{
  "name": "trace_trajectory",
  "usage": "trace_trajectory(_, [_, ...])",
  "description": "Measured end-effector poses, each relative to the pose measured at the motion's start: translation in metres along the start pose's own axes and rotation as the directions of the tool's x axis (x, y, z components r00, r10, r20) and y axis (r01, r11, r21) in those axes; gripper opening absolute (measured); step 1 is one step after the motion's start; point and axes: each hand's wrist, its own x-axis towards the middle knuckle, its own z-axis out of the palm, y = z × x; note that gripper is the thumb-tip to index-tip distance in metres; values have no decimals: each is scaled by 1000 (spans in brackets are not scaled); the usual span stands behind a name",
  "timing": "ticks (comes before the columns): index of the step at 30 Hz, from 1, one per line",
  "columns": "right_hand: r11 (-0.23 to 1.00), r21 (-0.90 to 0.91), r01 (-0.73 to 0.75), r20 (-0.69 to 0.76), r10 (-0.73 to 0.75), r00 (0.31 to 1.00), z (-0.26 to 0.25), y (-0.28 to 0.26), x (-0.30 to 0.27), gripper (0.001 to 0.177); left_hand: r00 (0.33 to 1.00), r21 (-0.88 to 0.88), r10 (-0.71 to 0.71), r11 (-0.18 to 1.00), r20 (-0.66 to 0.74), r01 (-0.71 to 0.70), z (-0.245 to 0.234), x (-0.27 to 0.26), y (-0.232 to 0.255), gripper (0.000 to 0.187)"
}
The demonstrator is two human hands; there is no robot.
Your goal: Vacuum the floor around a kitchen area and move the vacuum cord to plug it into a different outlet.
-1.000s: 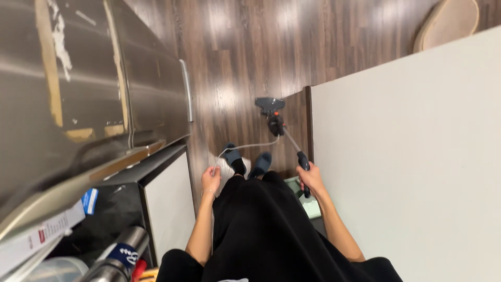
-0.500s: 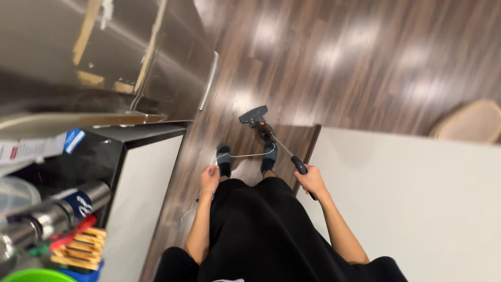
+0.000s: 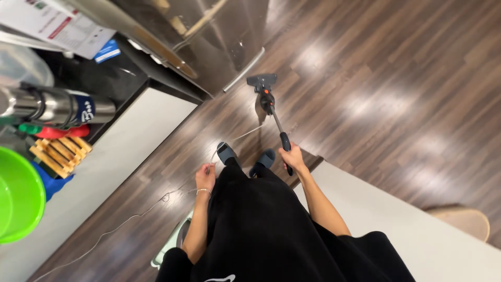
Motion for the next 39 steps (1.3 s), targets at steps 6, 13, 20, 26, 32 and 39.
trace_trajectory(6, [956,-290,-50,99,82,992,-16,-60,-25,30,994,-71,-48,997,-94,41,-22,-13,-28,37])
trace_trajectory(13, [889,-453,60,230,52,972,23,-98,-23,22,987,-77,-154,986,-40,151,-41,-8,-19,41])
trace_trajectory(20, [908,-418,18,82,18,996,50,-95,-13,21,991,-142,-94,987,-97,80,-66,15,-22,34])
trace_trajectory(26, [970,-232,-79,-231,24,973,51,-39,-32,22,991,-258,-134,958,-15,126,-72,50,-47,27])
trace_trajectory(32, [952,295,-77,-409,199,890,82,0,-63,16,995,-280,-86,955,48,96,-76,85,-38,24])
trace_trajectory(39, [915,392,-100,-480,295,826,86,-51,-54,25,995,-177,-18,984,100,36,-56,117,3,26])
